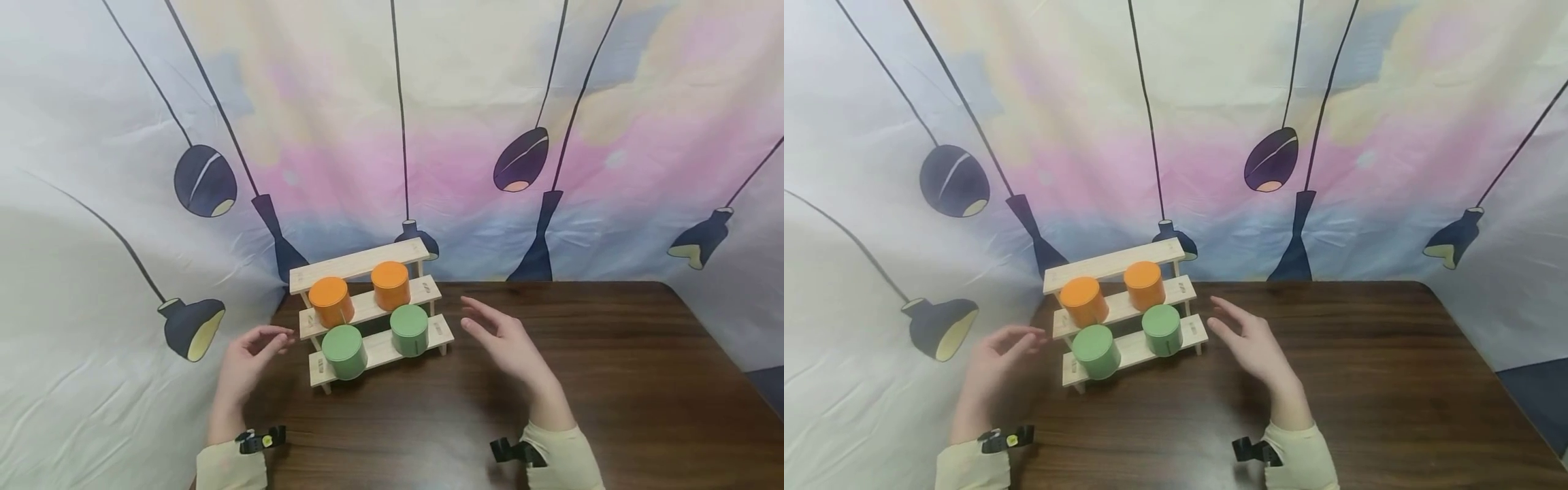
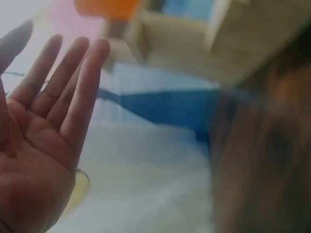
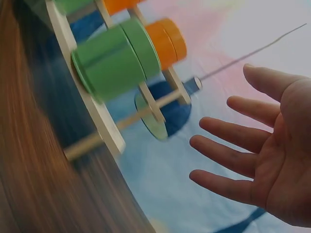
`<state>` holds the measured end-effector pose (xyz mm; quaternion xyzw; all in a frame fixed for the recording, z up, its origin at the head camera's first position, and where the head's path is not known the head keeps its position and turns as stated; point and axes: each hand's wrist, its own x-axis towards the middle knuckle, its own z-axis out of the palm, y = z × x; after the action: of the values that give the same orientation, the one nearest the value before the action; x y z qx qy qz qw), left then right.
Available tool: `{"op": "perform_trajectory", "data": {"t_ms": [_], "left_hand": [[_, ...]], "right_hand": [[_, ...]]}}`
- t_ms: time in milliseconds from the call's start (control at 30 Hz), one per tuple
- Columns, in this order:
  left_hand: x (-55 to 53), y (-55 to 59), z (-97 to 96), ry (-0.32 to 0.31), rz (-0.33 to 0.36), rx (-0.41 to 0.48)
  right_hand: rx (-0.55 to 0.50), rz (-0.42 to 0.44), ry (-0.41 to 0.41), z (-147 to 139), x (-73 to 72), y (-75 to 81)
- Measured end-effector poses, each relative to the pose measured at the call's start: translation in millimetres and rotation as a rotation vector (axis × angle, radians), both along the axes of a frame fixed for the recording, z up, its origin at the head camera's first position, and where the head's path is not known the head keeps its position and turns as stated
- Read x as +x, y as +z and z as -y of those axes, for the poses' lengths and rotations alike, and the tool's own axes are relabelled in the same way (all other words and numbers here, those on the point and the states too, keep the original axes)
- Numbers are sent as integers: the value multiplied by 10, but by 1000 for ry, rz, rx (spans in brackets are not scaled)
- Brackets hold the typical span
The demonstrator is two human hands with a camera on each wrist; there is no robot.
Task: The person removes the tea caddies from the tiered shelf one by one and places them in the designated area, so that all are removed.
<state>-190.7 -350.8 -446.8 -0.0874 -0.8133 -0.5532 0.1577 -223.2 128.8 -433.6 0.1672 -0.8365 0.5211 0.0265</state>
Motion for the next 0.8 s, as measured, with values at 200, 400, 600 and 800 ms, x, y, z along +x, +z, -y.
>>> {"op": "perform_trajectory", "data": {"t_ms": [200,400,600,800], "left_hand": [[-20,-116,167,-39,258,-207],[-77,-205,168,-203,356,-197],[-104,-257,149,-236,407,-241],[-107,-273,106,-287,441,-241]], "right_hand": [[-111,6,13,354,-34,-49],[-131,-100,8,646,-60,-91],[-93,-112,18,776,-38,-163],[-36,-123,26,855,-44,-246]]}}
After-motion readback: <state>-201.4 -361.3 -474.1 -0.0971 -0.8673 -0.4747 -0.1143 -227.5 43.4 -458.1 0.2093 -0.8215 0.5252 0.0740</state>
